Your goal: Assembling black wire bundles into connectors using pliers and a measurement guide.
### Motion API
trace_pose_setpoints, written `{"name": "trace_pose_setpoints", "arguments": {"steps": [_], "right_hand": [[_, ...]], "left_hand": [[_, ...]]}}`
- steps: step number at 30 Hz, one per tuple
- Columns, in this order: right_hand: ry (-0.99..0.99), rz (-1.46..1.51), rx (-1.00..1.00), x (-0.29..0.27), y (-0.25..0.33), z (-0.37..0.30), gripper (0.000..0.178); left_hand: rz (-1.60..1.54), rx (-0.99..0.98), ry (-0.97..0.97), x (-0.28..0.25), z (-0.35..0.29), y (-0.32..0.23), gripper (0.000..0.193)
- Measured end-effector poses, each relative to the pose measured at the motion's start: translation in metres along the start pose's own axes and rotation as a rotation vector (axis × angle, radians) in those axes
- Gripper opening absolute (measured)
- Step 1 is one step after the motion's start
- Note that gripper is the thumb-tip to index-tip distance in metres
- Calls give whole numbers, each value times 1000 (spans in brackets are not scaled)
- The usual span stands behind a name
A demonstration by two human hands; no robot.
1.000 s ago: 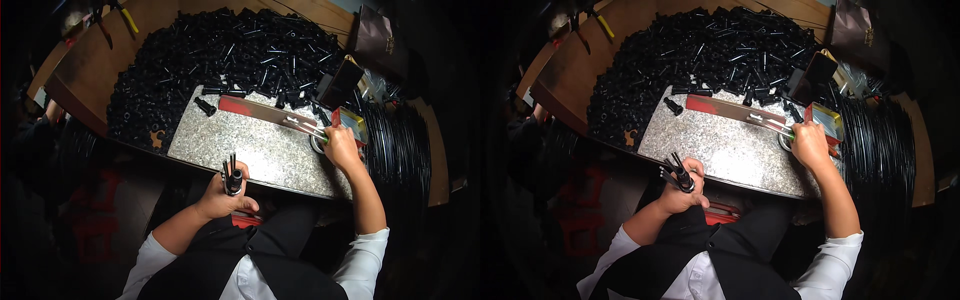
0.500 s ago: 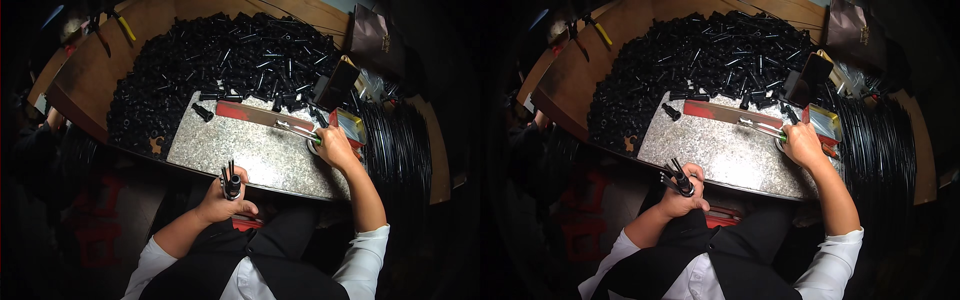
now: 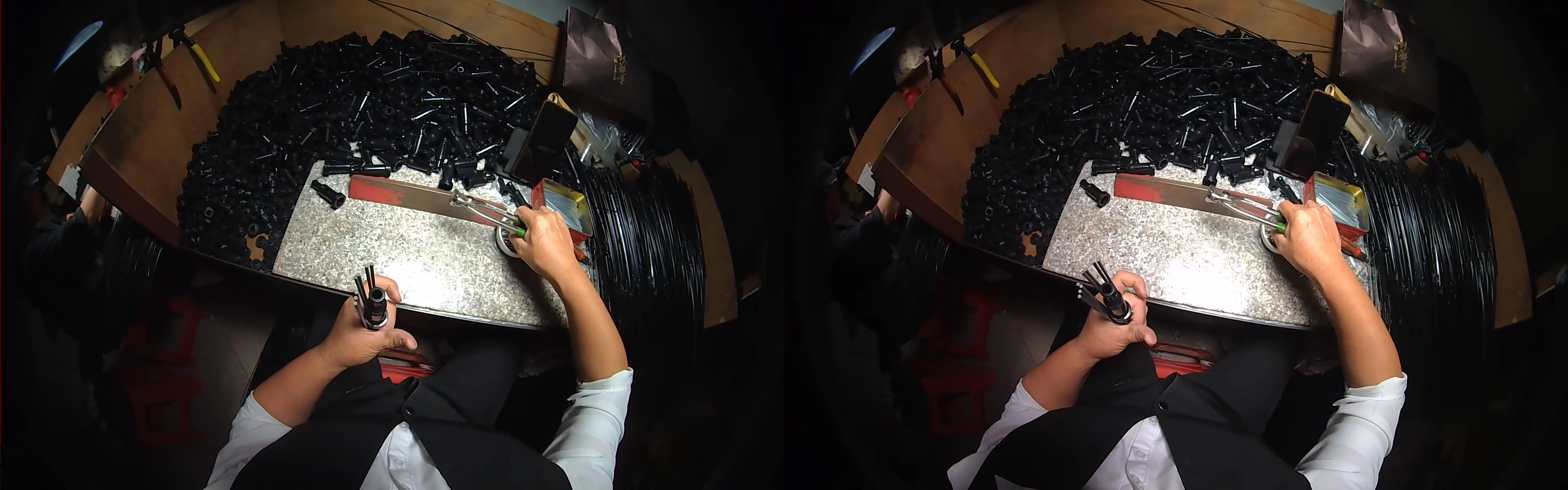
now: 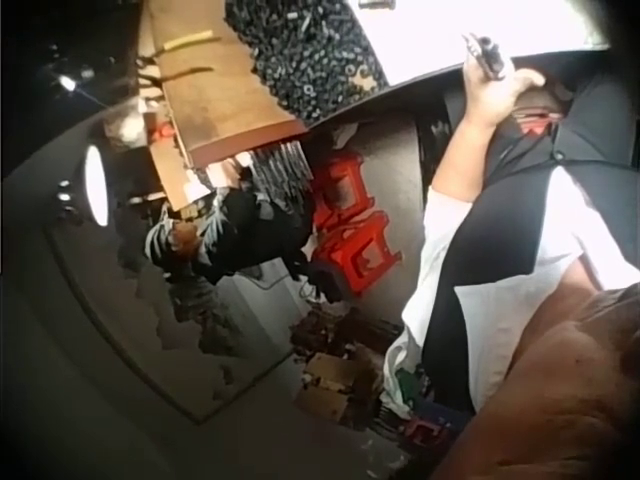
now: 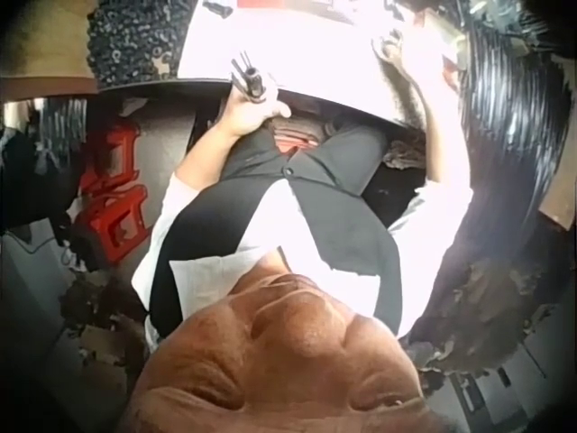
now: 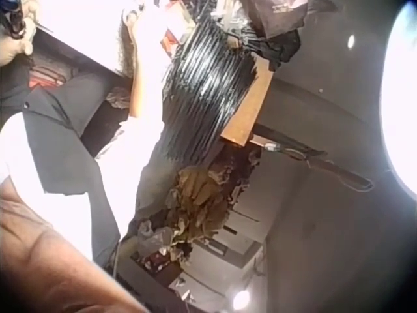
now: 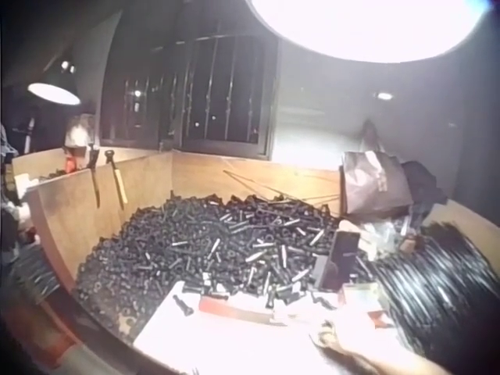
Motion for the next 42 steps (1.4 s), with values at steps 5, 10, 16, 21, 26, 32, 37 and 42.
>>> {"name": "trace_pose_setpoints", "arguments": {"steps": [5, 10, 16, 21, 26, 32, 37, 42], "right_hand": [[-132, 41, 7, -1, -10, -7, 17], [-43, 727, 152, -9, 26, -27, 15], [154, 1452, -49, 9, 111, -67, 6], [44, 1210, -363, 16, 138, -71, 8], [-39, 1103, -378, 22, 146, -72, 12], [-84, 1075, -417, 23, 147, -68, 21], [-147, 1033, -507, 22, 148, -67, 34], [-107, 1059, -496, 24, 149, -67, 35]], "left_hand": [[27, 24, 1, 3, 0, -2, 64], [22, 20, -42, 4, 0, -4, 74], [129, -73, -78, 12, -1, -18, 45], [192, 144, -37, 13, 3, -15, 75], [139, 106, -65, 13, -1, -17, 41], [92, 156, -20, 9, -2, -7, 78], [5, 10, -49, 10, -3, -9, 74], [63, 77, -57, 10, -2, -10, 72]]}}
Point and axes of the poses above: each hand's wrist, its own z-axis towards the middle knuckle, its own x-axis out of the palm, y = z × x, the point moved 3 cm from there along z, towards the middle knuckle, and after that the axes turned 1 degree about -x, right-handed, at the moved point
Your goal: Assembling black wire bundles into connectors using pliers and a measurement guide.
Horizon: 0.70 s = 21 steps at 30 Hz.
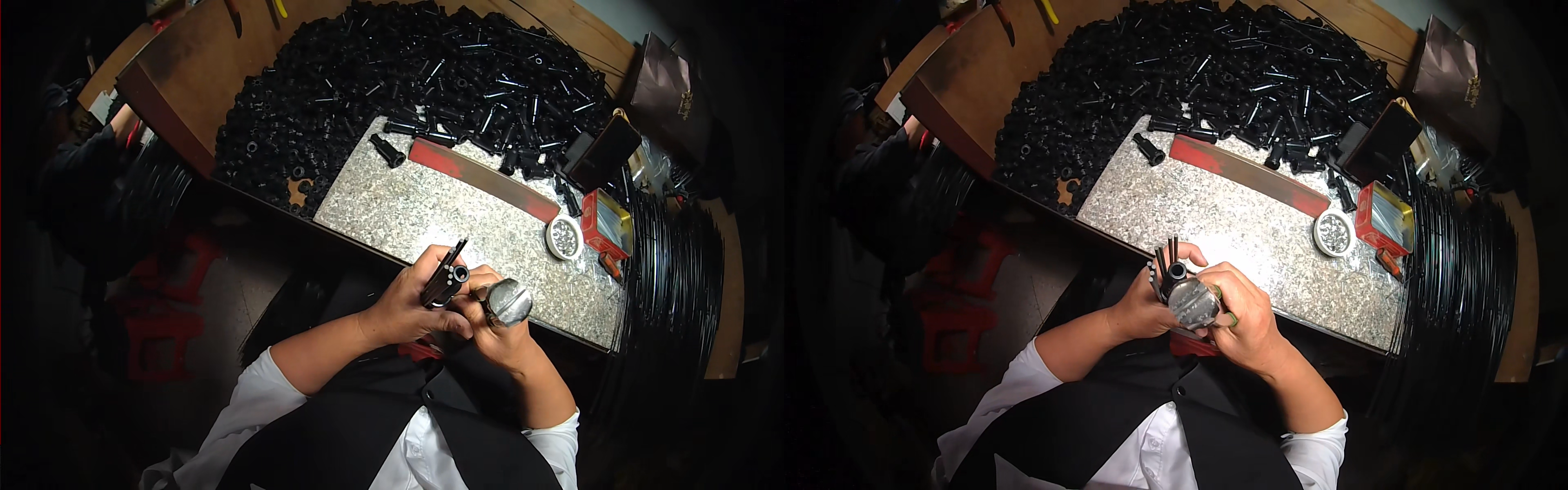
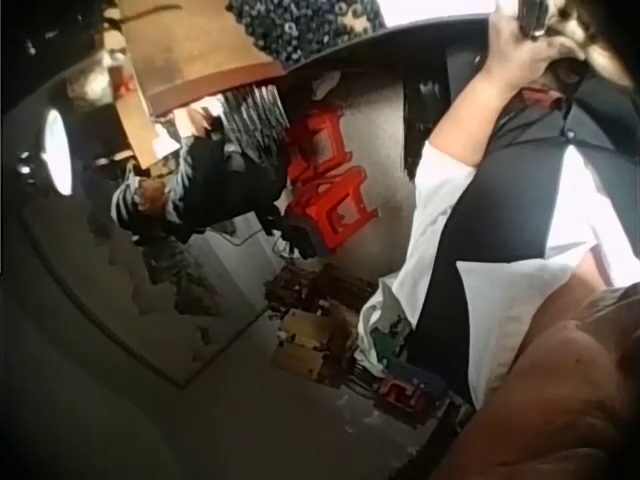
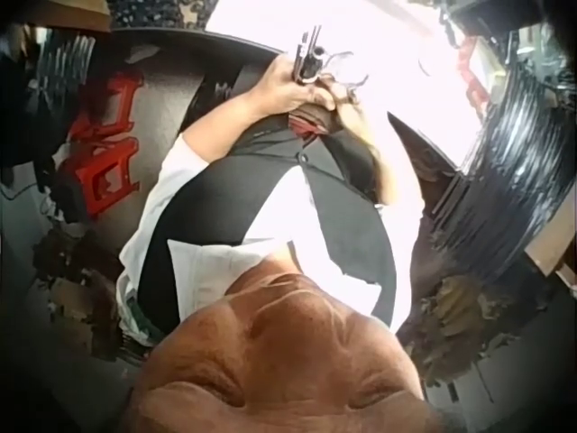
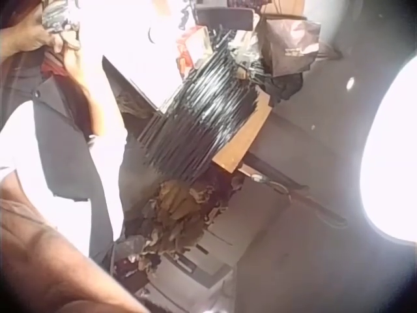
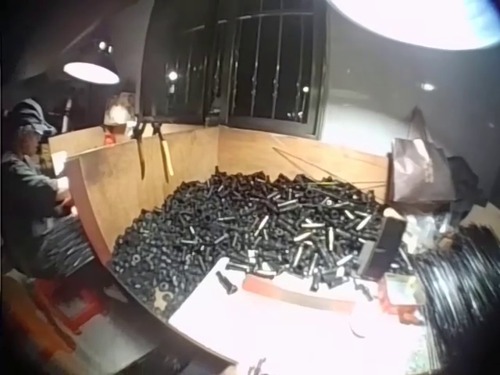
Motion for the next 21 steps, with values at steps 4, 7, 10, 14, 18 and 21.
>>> {"name": "trace_pose_setpoints", "arguments": {"steps": [4, 7, 10, 14, 18, 21], "right_hand": [[34, -84, -37, -5, 9, 4, 33], [119, -177, -81, -8, 18, 9, 32], [146, -247, -169, -6, 18, 9, 35], [42, -311, -277, 4, 15, 9, 29], [-45, -344, -297, 15, 12, 6, 30], [-53, -349, -317, 17, 12, 8, 25]], "left_hand": [[142, 84, 5, -2, 1, 0, 74], [-33, -29, 15, -2, 0, 0, 70], [-81, -86, 21, 0, -1, -3, 65], [58, -38, -14, -4, -1, 0, 62], [117, 4, -10, -9, -3, -2, 61], [95, 4, 0, -13, -6, -1, 62]]}}
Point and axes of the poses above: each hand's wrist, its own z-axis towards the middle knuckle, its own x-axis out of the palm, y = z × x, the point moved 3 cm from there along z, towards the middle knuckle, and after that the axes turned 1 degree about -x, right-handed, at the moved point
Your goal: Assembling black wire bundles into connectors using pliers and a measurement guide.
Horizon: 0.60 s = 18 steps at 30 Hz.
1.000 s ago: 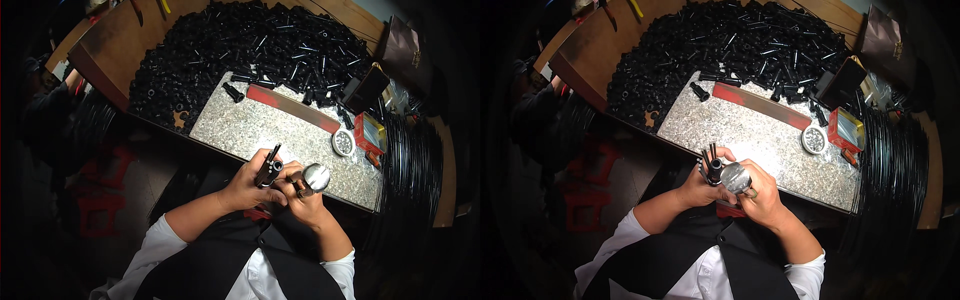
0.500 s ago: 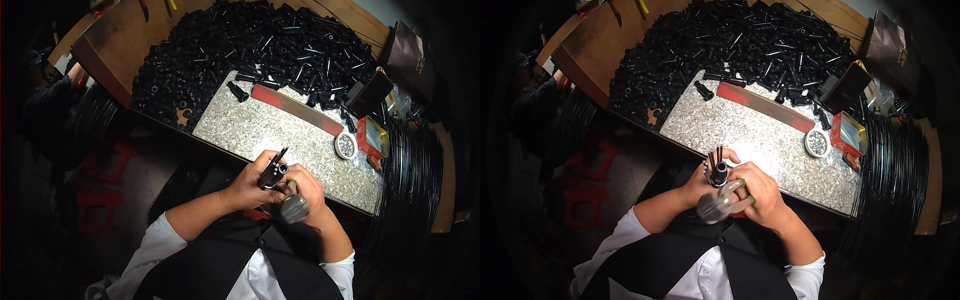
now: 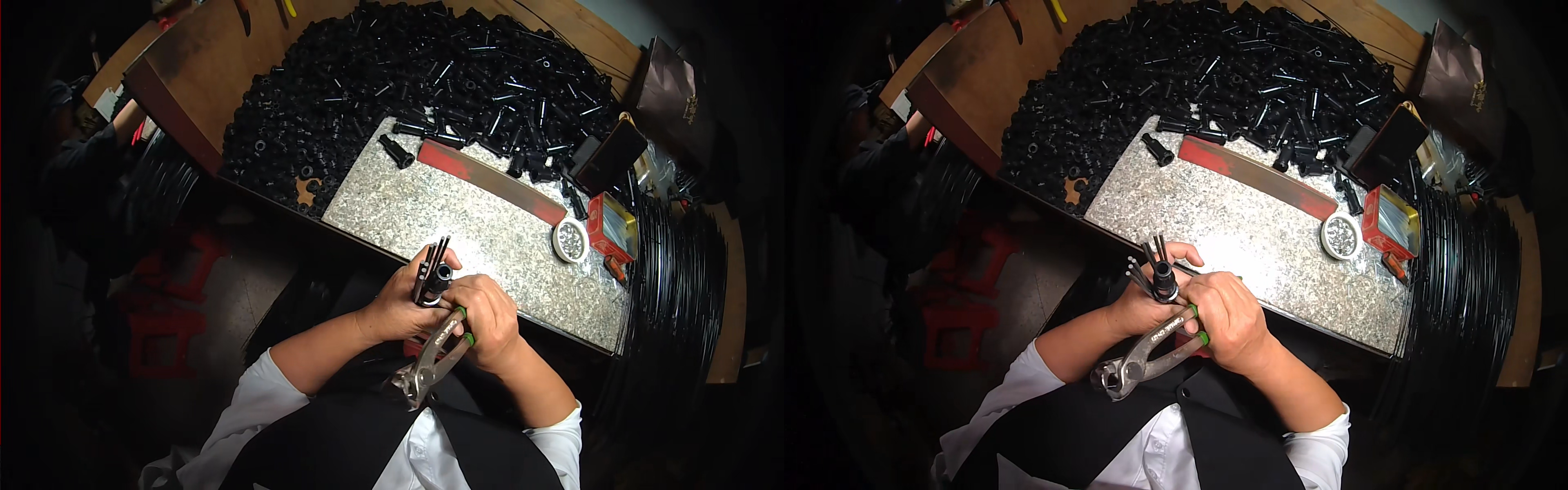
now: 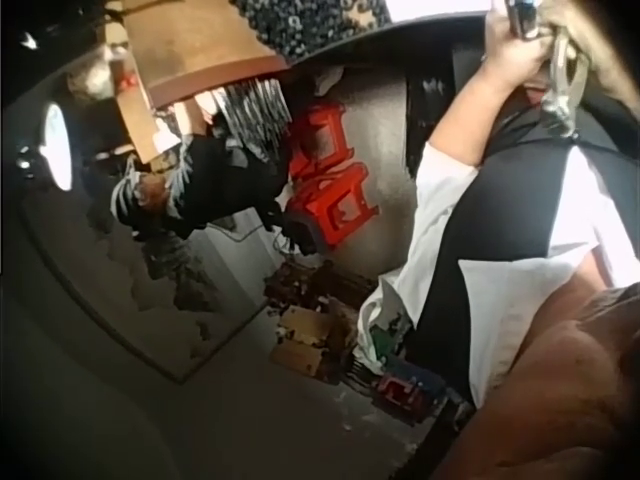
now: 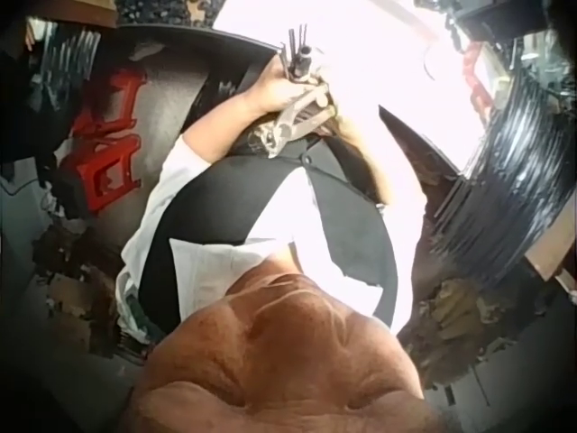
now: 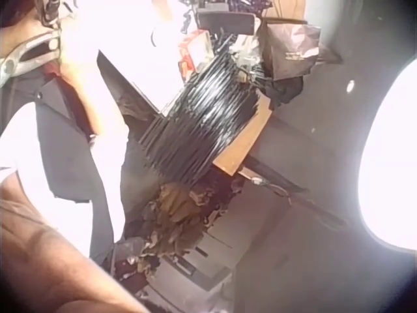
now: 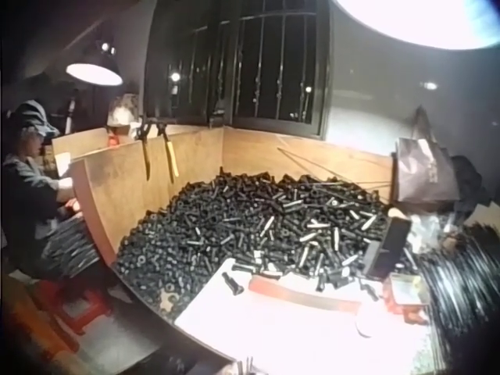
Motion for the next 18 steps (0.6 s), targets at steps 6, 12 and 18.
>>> {"name": "trace_pose_setpoints", "arguments": {"steps": [6, 12, 18], "right_hand": [[111, 224, 156, 1, -7, 14, 20], [185, 338, 614, -2, -4, 14, 29], [321, 118, 480, -31, -4, -6, 60]], "left_hand": [[-126, -15, 137, -13, -5, 12, 40], [-287, -45, 92, -26, -6, 14, 55], [-594, -64, 42, -40, -10, 16, 70]]}}
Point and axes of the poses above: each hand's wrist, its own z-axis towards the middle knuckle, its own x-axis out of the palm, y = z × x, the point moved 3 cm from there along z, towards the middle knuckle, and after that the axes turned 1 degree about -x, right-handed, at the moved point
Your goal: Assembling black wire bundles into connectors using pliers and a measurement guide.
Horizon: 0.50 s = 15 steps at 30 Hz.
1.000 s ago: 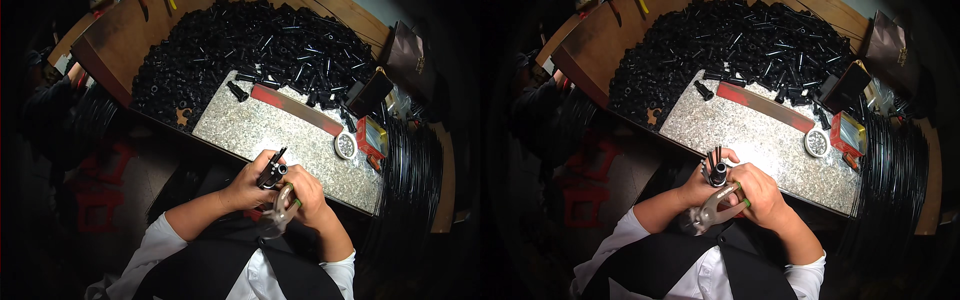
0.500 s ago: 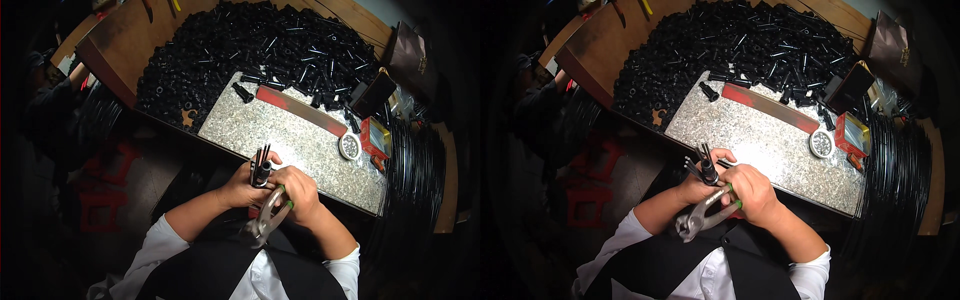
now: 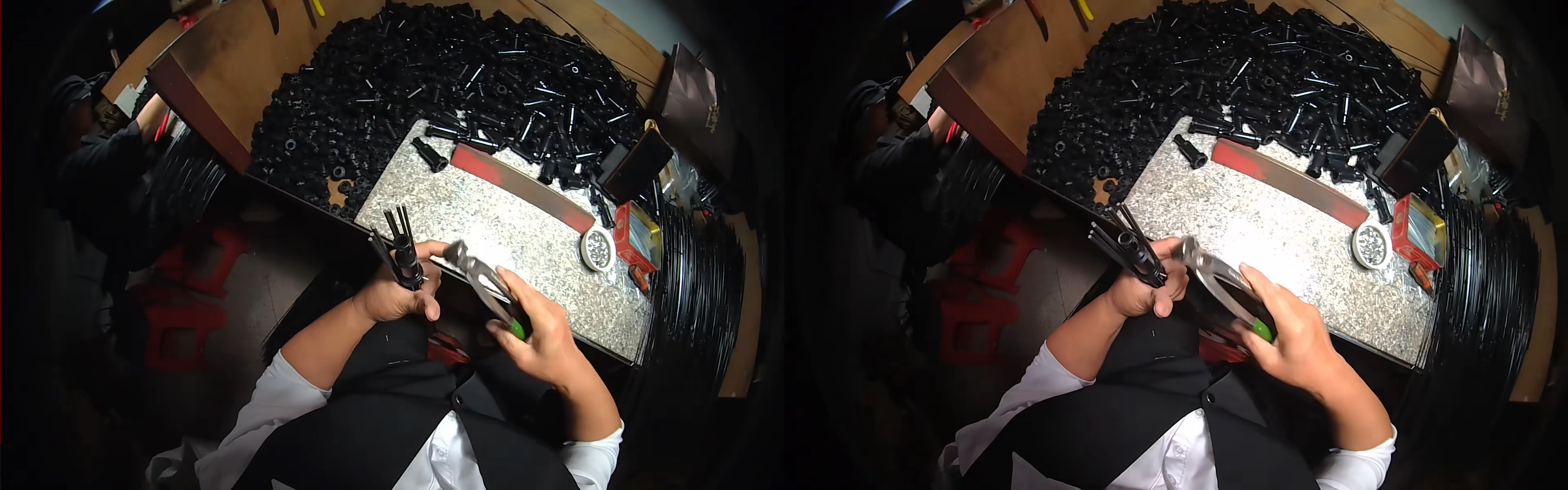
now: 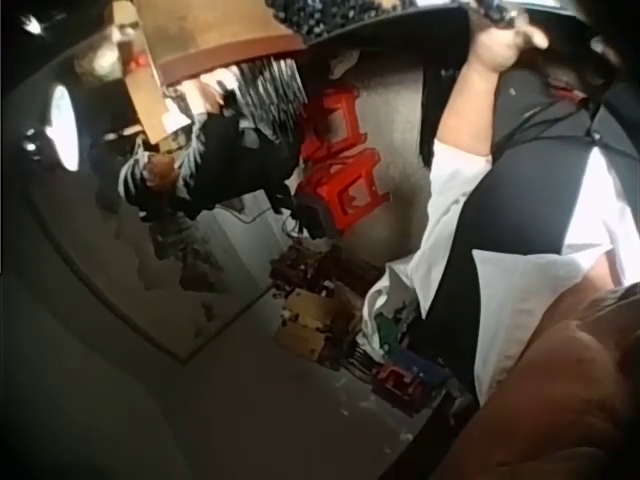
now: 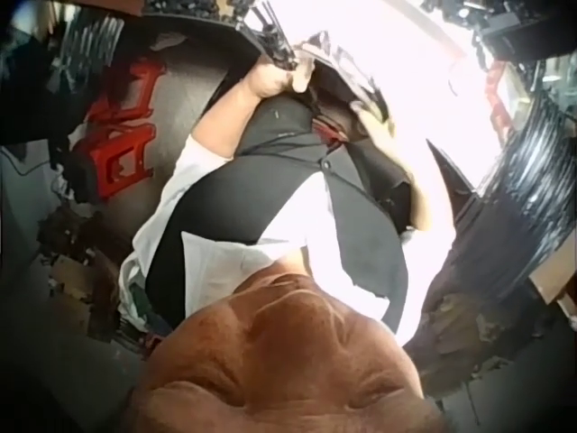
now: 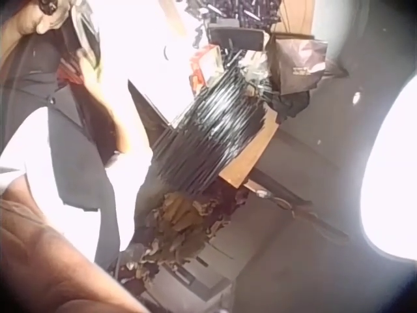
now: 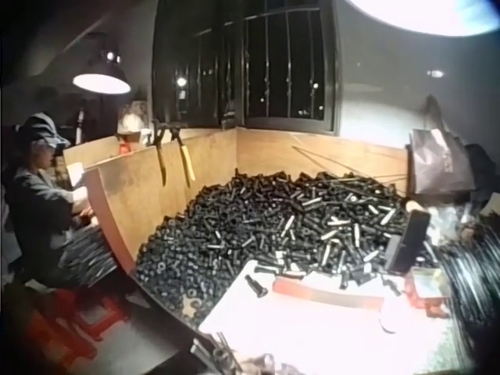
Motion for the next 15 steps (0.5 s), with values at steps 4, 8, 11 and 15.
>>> {"name": "trace_pose_setpoints", "arguments": {"steps": [4, 8, 11, 15], "right_hand": [[74, -362, -30, -12, 9, -17, 82], [99, -488, -45, -6, 14, -22, 81], [88, -499, -84, -3, 12, -20, 73], [55, -524, -70, -1, 11, -24, 72]], "left_hand": [[119, -36, -4, -8, -1, 3, 87], [185, -140, 16, 10, 3, -1, 80], [223, -188, 31, 10, 8, -3, 81], [186, -121, 16, 13, 8, -6, 79]]}}
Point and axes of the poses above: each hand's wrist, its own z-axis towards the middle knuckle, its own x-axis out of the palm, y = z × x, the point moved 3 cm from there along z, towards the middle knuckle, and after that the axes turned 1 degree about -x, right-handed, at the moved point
